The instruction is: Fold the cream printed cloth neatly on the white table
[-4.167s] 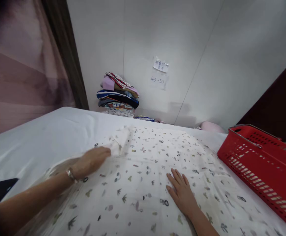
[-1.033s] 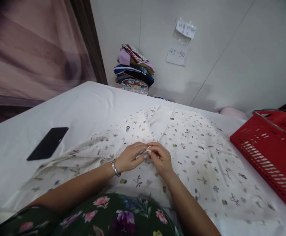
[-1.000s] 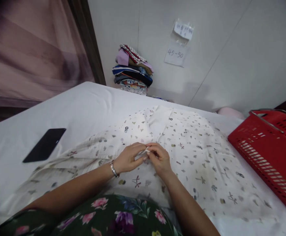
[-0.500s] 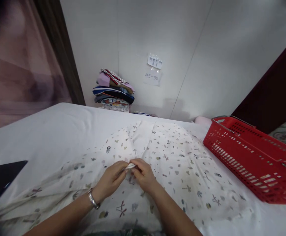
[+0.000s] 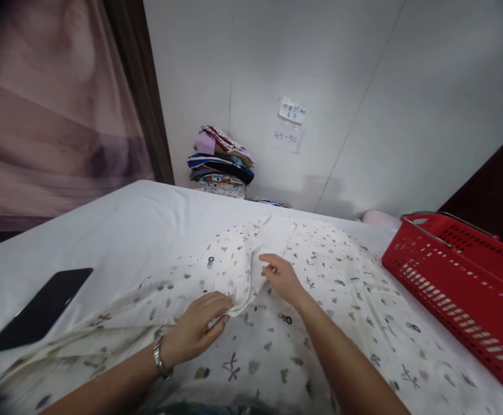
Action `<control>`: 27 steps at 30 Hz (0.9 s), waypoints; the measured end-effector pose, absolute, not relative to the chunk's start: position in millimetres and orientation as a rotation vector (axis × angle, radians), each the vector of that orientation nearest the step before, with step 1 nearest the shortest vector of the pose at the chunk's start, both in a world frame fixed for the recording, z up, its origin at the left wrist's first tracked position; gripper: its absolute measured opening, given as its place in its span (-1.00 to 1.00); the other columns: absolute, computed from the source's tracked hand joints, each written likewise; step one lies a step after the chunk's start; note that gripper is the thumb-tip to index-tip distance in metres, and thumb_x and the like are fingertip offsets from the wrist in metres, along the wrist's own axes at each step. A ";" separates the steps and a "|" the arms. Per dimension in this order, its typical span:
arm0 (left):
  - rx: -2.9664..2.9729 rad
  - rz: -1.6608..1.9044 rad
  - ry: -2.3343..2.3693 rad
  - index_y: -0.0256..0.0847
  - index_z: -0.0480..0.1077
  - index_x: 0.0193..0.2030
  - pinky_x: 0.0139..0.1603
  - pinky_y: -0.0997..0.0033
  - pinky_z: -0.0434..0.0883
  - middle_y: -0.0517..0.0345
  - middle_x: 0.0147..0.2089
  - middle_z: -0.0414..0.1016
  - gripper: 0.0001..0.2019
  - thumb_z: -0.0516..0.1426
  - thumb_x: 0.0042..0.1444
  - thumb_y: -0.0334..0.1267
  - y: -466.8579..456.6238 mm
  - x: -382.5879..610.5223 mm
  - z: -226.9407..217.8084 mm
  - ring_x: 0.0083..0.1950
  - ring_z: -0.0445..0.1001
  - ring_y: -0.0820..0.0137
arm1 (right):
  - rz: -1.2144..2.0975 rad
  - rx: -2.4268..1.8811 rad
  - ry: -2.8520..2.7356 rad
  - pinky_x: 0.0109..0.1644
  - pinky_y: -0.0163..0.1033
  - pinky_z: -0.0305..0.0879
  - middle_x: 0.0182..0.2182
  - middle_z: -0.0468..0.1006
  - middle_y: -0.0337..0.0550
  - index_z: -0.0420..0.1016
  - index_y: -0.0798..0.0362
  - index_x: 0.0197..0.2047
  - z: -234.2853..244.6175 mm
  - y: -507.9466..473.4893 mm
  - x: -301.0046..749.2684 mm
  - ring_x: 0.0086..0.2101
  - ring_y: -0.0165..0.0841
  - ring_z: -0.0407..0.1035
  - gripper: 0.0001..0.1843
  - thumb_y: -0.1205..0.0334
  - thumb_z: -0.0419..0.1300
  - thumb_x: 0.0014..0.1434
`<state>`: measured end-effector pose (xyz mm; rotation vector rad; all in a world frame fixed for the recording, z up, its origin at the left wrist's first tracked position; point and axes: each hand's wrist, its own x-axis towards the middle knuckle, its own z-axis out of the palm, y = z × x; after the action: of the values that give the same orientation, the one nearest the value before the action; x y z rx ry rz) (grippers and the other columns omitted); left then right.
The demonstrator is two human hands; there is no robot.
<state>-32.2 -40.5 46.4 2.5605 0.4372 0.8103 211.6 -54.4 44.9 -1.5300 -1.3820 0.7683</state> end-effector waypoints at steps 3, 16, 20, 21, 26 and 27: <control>2.565 0.815 0.424 -0.20 0.29 -0.18 -0.16 0.34 0.33 0.06 -0.25 0.43 -0.82 -0.07 0.14 -0.38 -42.5 -34.0 38.7 -0.22 0.36 0.37 | 0.997 -1.665 -1.018 -0.40 -0.35 0.39 -0.33 0.53 -0.10 0.48 0.10 -0.23 46.7 -9.6 223.4 -0.41 -0.42 0.42 -0.80 0.28 0.19 0.01; 2.568 0.696 0.351 -0.19 0.26 -0.20 -0.16 0.34 0.29 0.09 -0.26 0.42 -0.84 -0.05 0.10 -0.41 -40.3 -38.1 24.9 -0.22 0.35 0.36 | 1.220 -1.652 -0.686 -0.58 -0.35 0.27 -0.63 0.41 -0.27 0.37 0.15 -0.19 30.1 72.2 195.8 -0.64 -0.45 0.29 -0.69 0.35 0.23 -0.08; 2.537 0.820 0.354 -0.18 0.25 -0.13 -0.13 0.33 0.31 0.07 -0.20 0.44 -0.79 -0.06 0.11 -0.42 -39.7 -39.6 26.8 -0.17 0.36 0.36 | 0.967 -1.513 -0.682 -0.50 -0.38 0.26 -0.57 0.42 -0.34 0.33 0.08 -0.04 60.4 61.2 213.7 -0.58 -0.49 0.29 -0.50 0.24 0.24 -0.11; 2.523 0.863 0.361 -0.18 0.25 -0.10 -0.11 0.32 0.31 0.05 -0.17 0.44 -0.78 -0.07 0.12 -0.42 -39.3 -40.5 27.5 -0.15 0.36 0.35 | 0.886 -1.461 -0.704 -0.47 -0.39 0.26 -0.56 0.41 -0.36 0.34 0.05 -0.03 67.6 53.9 221.0 -0.56 -0.50 0.29 -0.50 0.20 0.23 -0.10; 2.492 0.894 0.327 -0.17 0.26 -0.12 -0.10 0.31 0.30 0.06 -0.21 0.44 -0.80 -0.07 0.14 -0.41 -40.7 -41.9 30.3 -0.18 0.36 0.37 | 0.684 -1.553 -0.812 -0.55 -0.37 0.22 -0.60 0.36 -0.37 0.44 0.08 -0.14 60.0 1.5 252.8 -0.61 -0.51 0.22 -0.59 0.15 0.21 -0.12; 2.492 0.884 0.306 -0.18 0.26 -0.14 -0.13 0.33 0.31 0.07 -0.22 0.44 -0.82 -0.07 0.14 -0.41 -41.8 -41.3 30.6 -0.19 0.36 0.37 | 0.729 -1.640 -0.797 -0.59 -0.37 0.19 -0.63 0.34 -0.37 0.45 0.10 -0.18 50.4 -8.4 255.7 -0.65 -0.51 0.20 -0.61 0.18 0.22 -0.14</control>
<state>-41.3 -41.8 30.6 2.4921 0.3062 0.8843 255.7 -8.4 50.4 -1.6398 -0.7974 0.7291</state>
